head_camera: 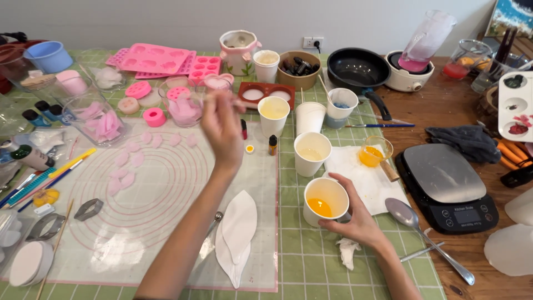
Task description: Mixing fragrance and dye into liquid wax and pouring it into cups for candle making.
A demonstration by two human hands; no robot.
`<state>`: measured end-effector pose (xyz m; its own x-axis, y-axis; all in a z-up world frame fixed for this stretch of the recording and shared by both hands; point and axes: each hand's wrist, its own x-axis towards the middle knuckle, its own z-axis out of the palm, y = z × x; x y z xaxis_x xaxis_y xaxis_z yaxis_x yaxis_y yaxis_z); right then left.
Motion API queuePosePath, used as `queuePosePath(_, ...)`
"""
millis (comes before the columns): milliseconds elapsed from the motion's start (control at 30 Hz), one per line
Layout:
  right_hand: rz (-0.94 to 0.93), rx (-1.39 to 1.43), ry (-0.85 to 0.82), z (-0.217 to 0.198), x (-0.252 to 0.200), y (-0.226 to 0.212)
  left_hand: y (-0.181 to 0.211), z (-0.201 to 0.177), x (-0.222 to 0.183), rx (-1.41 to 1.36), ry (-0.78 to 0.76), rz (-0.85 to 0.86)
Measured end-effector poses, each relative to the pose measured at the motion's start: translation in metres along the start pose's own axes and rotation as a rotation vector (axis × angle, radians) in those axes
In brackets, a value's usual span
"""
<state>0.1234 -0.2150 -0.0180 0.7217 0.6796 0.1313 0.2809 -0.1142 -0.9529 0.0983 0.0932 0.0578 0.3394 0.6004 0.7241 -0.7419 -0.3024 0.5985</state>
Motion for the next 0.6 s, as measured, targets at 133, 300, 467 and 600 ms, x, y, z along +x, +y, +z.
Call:
queuePosePath(133,-0.051,-0.032,-0.032,-0.002,0.000,0.008,-0.055,0.013,0.027,0.292,-0.042,0.071)
queuePosePath(300,-0.055,0.019,-0.012,-0.006,-0.001,0.012,-0.092,0.015,0.022,0.822,-0.176,-0.204)
queuePosePath(467,-0.124,0.038,0.091,-0.019,0.002,0.027,-0.077,0.014,-0.012,0.906,-0.070,-0.006)
queuePosePath(600,-0.189,0.145,0.246,-0.025,0.007,0.035,-0.059,0.028,-0.063,0.707,-0.160,-0.018)
